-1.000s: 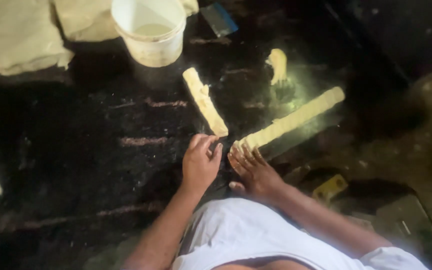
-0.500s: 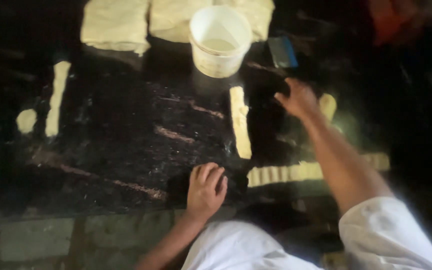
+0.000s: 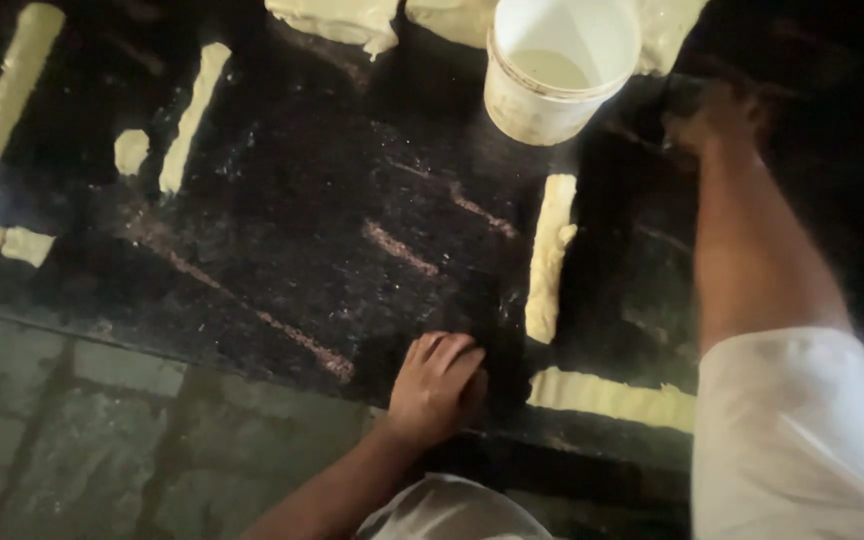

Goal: Shaping small portions of dough and arranging them into a baking tray.

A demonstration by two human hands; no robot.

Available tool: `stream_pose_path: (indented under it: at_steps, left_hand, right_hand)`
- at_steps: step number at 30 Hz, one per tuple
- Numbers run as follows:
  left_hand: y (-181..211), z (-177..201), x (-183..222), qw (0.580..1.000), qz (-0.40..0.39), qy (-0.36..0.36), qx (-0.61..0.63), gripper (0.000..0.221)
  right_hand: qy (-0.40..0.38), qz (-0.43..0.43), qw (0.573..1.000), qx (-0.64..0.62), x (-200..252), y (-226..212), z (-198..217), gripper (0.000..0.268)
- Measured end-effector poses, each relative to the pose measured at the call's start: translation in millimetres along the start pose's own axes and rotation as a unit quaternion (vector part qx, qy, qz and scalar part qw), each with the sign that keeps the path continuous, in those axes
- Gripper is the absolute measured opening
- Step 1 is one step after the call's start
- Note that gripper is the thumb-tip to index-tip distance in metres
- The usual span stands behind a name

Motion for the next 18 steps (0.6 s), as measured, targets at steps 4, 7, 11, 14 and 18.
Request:
stream_pose_path:
  at_steps: [4,7,11,14,18]
  left_hand:
    - [-0.1,0.6,-2.6,1.0,0.002,0.0,-0.009,0.027]
    - [0.1,3.0,1.6,1.0,0.002,-0.001,0.011,0.028]
    - [-3.4,3.3,4.4,0.999,-0.018,0.026,0.033,0.026]
    - [-3.4,8.0,-0.4,0.998,-0.021,0.02,0.059,0.026]
    - [-3.6,3.5,1.5,0.997,-0.035,0.008,0.075,0.024]
  right_hand:
    - [-0.045,-0.017,0.996,-0.073,55.1,-1.0,10.9,0.098]
    - [-0.071,-0.133,0.951,-0.269,166.3,-7.2,45.0,0.085]
    - [-0.04,-0.324,0.868,-0.374,353.7,-34.8,105.9,0.066]
    - [-0.129,-0.287,0.877,-0.362,442.0,-18.1,68.7,0.071]
    - [-0.148,-0.293,0.878,-0.348,492.1,-45.8,75.5,0.075]
Point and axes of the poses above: each hand's wrist, its own x-axis away from the middle knuckle, its own z-axis out of the back of the hand, y = z × x, the point moved 9 cm from there along -x, towards the middle knuckle, and after that the axes turned 10 degrees about -x, right-handed, at the moved point
